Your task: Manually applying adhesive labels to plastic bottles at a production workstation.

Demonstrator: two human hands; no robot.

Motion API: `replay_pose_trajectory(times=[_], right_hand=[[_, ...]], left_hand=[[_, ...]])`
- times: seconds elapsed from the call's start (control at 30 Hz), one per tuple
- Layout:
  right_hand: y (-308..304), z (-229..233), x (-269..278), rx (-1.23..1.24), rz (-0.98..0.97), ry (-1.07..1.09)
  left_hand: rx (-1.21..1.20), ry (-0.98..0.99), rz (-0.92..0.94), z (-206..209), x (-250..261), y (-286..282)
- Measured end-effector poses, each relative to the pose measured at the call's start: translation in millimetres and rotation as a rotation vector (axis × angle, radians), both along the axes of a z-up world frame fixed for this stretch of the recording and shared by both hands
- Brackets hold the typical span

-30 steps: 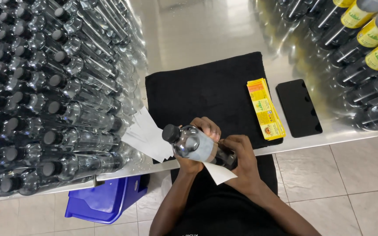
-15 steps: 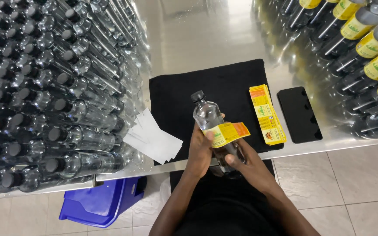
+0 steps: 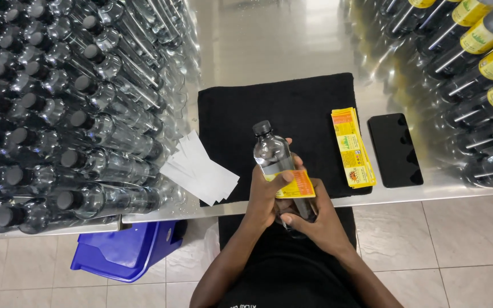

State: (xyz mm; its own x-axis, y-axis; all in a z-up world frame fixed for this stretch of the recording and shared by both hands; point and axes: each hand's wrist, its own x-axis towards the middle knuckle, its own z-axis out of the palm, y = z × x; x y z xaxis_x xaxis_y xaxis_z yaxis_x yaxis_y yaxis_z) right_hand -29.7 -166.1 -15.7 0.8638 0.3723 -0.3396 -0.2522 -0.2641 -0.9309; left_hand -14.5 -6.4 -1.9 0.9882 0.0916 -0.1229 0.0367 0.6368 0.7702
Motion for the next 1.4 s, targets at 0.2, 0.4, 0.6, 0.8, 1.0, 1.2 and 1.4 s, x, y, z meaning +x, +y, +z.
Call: replay_pose_trajectory(times=[0.2,0.4,0.6,0.8,1.0,1.2,1.4], right_hand=[[-2.1,-5.9,-6.3,-0.04,-0.081,-0.22],[1.3,-4.5,-6.5,0.003,-0.147,-0.221],[1.4,0.5,-7.3,-0.037,-0.202,-0.26],[1.9,-2.5,-9.1,-0.095,-0.28,-0.269],[-0.8,-31.5,-18.5,-0.157,-0.321,-0.457],[-5.6,-38.2,-20.8,-0.25,-0.255,-0.728],[-11.1,-39.9,-19.6,-0.256,-0.278,-0.758]], left_hand=[[0.081,-0.033,-0.037,2.9,-8.8,-3.3],[0.034,0.002,0.0,-3.2,-6.2,-5.0],[-0.013,-0.067,0.028,-14.4,1.1,-7.5],[0.101,-0.104,0.022,-26.8,-2.2,-15.5],[0.068,0.0,-0.003,-22.2,-2.0,-5.3],[0.064,0.066,0.055,3.0,-1.3,-20.7],[0.135,0.026,0.013,10.4,-4.7,-28.3]])
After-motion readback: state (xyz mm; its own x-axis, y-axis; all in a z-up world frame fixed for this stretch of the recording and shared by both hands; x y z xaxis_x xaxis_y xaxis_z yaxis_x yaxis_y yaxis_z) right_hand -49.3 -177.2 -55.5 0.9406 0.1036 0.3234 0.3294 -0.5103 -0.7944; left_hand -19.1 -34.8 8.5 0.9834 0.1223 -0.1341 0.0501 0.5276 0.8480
